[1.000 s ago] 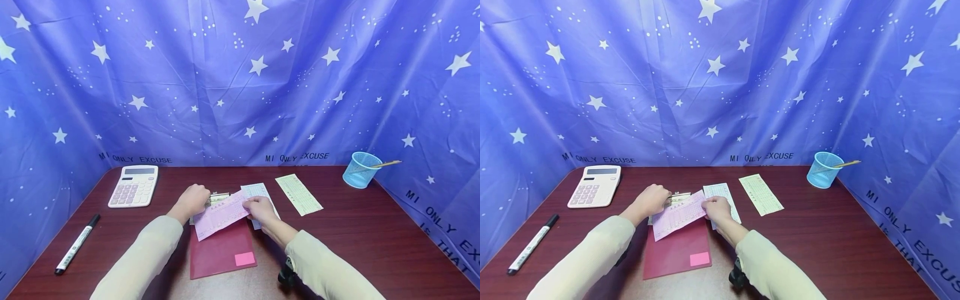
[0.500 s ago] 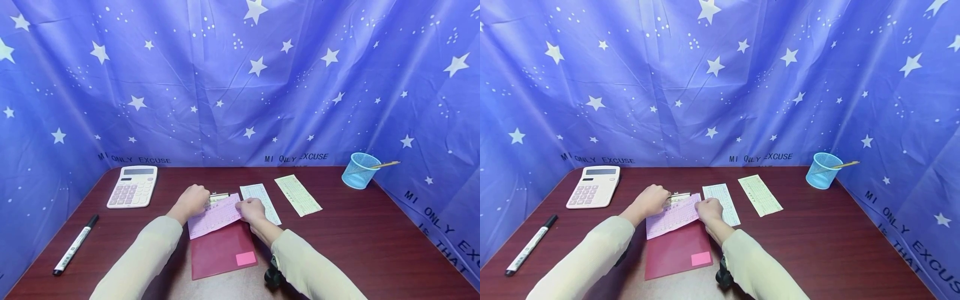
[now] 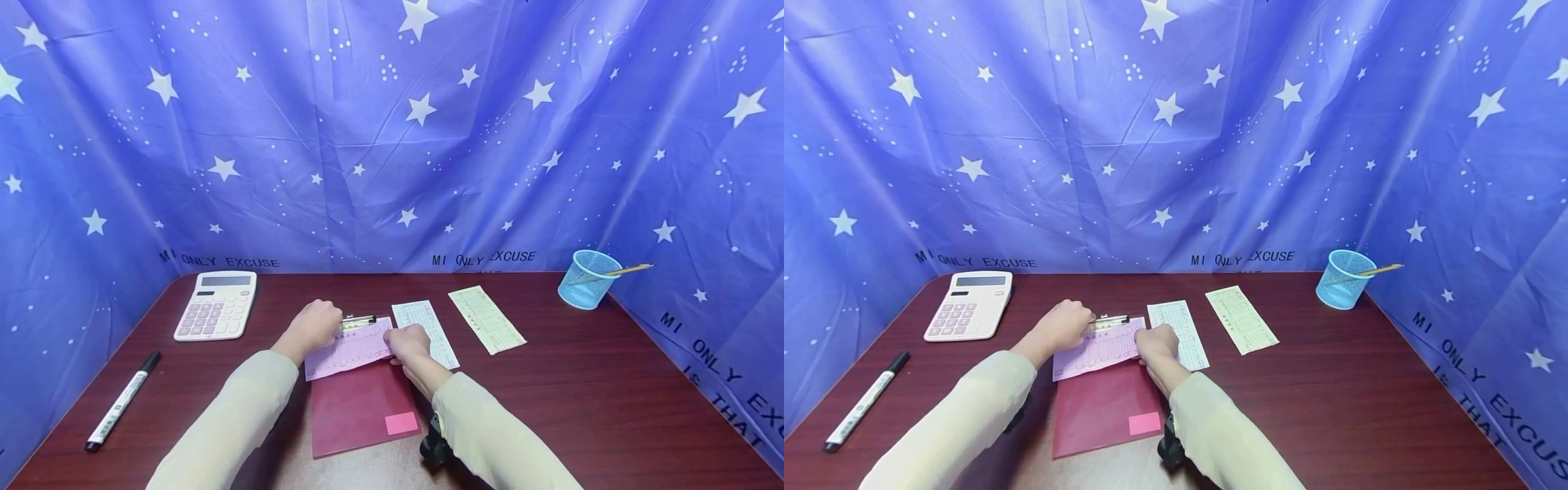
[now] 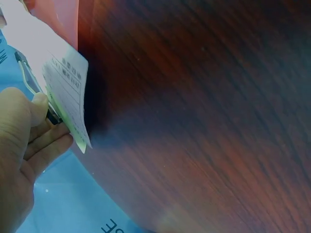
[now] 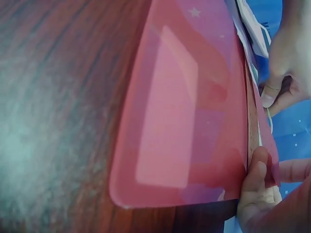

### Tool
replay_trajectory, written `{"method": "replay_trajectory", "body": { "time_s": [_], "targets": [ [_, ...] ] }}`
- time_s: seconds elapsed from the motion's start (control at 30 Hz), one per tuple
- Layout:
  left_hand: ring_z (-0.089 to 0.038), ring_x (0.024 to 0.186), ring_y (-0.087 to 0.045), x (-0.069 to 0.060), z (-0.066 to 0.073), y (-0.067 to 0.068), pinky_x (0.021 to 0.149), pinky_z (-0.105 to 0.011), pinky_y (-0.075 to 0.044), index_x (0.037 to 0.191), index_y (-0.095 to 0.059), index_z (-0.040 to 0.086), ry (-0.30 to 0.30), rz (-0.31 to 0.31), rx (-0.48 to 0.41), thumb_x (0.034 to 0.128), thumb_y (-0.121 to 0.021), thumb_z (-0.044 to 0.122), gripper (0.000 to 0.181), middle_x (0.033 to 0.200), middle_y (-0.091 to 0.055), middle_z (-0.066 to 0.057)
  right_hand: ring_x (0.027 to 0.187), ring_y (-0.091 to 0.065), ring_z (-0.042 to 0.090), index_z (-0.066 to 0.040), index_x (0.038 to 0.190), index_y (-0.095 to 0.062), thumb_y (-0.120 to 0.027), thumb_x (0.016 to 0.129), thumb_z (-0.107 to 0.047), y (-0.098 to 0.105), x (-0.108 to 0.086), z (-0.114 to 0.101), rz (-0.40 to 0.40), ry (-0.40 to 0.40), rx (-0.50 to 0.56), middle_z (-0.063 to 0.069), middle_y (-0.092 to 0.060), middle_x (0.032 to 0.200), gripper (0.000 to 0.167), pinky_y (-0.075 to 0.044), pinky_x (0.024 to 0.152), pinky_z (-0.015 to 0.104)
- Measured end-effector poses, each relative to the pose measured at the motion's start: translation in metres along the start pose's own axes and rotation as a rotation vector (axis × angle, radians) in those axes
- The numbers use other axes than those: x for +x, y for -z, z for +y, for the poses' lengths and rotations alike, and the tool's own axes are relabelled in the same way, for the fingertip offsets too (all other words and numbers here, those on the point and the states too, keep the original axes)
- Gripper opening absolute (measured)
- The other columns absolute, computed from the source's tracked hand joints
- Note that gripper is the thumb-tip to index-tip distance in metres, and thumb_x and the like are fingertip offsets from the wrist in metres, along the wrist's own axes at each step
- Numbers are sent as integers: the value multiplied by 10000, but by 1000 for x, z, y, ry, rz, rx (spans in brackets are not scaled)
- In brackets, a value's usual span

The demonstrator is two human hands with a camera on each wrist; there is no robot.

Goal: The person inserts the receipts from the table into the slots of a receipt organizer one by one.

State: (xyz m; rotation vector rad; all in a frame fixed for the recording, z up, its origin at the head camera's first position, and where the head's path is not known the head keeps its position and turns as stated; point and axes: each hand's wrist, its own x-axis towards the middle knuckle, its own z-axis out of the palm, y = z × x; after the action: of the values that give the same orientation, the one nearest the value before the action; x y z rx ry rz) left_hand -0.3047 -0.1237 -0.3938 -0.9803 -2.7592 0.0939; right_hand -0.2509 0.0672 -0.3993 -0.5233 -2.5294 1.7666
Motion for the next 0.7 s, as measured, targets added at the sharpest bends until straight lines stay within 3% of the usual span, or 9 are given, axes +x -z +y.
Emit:
{"method": "replay_trajectory", "body": {
  "time_s": [0.23,0.47,0.7],
  "targets": [
    [-301,680,-644,3,2,3,689,-448,-571,674,-643,80,31,-32,-20,789,-811,62,203,664,-626,-65,419,-601,114,89,871,-633,-675,825,-20,-2,5,2,29,-55,30,130,-619,738,125,-492,378,200],
    [-305,683,-653,3,0,2,680,-450,-567,662,-640,84,0,-1,6,775,-796,51,195,669,-637,-73,417,-579,104,87,927,-657,-688,813,-25,-5,8,1,51,-85,71,124,-626,775,164,-496,380,207],
    [-310,706,-657,3,0,4,703,-451,-566,690,-655,67,10,-15,-1,805,-792,55,179,689,-644,-84,377,-570,85,104,1001,-679,-731,822,-45,-9,11,0,70,-107,80,156,-668,779,238,-458,352,182]
  ]
}}
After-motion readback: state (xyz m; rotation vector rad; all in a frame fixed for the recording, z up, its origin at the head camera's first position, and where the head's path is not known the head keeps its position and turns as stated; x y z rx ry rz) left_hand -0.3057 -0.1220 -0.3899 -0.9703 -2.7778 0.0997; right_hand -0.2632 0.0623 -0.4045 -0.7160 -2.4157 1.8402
